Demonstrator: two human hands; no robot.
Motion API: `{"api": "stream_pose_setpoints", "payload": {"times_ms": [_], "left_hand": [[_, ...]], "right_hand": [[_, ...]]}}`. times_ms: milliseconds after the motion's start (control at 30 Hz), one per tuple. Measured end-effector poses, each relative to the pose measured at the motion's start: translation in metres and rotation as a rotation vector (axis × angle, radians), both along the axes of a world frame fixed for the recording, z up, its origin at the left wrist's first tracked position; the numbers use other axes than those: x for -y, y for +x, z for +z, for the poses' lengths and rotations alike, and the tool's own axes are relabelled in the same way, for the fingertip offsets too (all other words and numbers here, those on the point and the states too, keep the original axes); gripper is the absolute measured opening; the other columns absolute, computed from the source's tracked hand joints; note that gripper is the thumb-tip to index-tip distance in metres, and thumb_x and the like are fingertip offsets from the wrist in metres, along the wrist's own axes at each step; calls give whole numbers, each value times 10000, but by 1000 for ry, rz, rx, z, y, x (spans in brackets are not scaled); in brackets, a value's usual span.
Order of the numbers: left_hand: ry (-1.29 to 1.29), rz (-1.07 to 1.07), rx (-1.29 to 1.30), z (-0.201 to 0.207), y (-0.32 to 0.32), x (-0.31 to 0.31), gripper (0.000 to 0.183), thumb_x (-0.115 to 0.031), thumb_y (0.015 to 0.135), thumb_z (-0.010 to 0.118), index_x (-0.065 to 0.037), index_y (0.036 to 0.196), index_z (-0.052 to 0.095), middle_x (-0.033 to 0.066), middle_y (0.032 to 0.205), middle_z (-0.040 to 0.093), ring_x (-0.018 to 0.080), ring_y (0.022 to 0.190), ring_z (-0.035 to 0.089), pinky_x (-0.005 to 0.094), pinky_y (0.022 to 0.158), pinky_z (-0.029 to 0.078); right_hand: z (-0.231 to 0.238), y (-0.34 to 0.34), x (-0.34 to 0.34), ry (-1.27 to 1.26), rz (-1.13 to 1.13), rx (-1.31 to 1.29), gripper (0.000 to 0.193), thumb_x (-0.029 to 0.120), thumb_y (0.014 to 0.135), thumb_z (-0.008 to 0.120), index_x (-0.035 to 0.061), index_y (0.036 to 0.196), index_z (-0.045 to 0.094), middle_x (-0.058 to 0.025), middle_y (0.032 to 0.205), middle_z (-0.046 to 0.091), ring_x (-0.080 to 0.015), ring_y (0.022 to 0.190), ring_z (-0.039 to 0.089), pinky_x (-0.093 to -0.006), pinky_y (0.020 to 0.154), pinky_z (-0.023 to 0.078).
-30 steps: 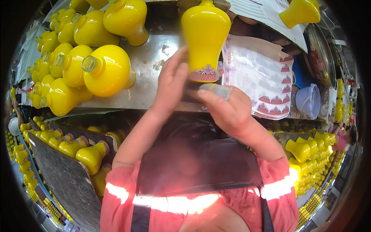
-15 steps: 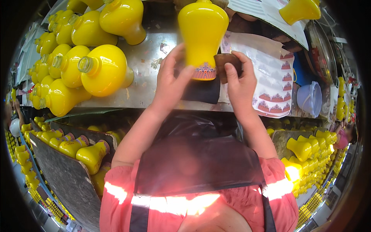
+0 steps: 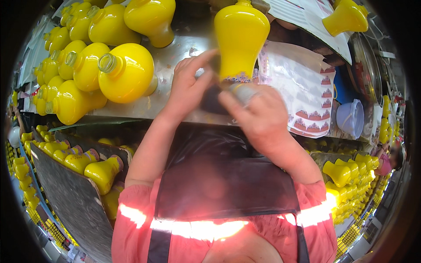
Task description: The person applies adhesive labels to yellow plastic bottles at a workbench. They peel labels from a sheet, wrap them around the bottle body, smooth them with fingers, and place the labeled bottles on a nearby tray. The process is repeated for multiple bottles.
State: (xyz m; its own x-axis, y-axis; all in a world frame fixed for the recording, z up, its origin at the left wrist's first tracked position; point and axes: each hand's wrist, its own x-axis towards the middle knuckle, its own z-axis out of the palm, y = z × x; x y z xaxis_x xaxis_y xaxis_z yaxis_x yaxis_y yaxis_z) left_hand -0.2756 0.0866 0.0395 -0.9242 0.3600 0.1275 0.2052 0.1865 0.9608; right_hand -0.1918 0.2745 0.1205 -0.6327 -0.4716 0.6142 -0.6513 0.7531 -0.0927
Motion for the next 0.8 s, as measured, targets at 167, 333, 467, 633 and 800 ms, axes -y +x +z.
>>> {"api": "stream_pose_setpoints", "payload": {"times_ms": [167, 333, 467, 633, 800], "left_hand": [[-273, 208, -405, 1, -3, -3, 418, -38, 885, 651, -131, 1290, 692, 74, 1059, 639, 254, 1030, 594, 374, 996, 418], [-383, 448, -598, 9, 20, -4, 323, -32, 889, 633, -113, 1187, 728, 96, 1093, 664, 300, 1105, 602, 424, 1053, 379], [-435, 261, -537, 12, 61, -15, 400, -127, 945, 607, -63, 1339, 646, 128, 1268, 657, 298, 1267, 570, 513, 1183, 243], [-412, 202, -521, 0, 71, -26, 545, -161, 959, 594, 34, 1462, 515, 213, 1404, 602, 341, 1370, 520, 530, 1190, 226], [-376, 201, -506, -4, 72, -27, 566, -180, 973, 586, 39, 1486, 489, 230, 1416, 592, 355, 1391, 501, 525, 1193, 225]], "right_hand": [[9, 4, 3, -211, -67, 460, 273, 8, 850, 679, 67, 1114, 718, -119, 974, 718, -289, 890, 691, -395, 787, 564], [6, 16, -21, -560, -442, 788, 367, 56, 966, 538, 25, 1317, 639, -204, 987, 708, -359, 875, 681, -427, 796, 531], [-17, 35, -8, -464, -424, 945, 676, 85, 964, 509, 1, 1590, 267, -284, 926, 664, -482, 839, 656, -500, 761, 514], [-33, 38, -3, -531, -395, 1019, 792, 84, 940, 498, -47, 1612, 101, -306, 895, 647, -486, 822, 649, -510, 745, 505], [-38, 33, -6, -671, -349, 984, 797, 12, 912, 502, -49, 1627, 154, -233, 1290, 565, -265, 943, 610, -340, 875, 501]]}}
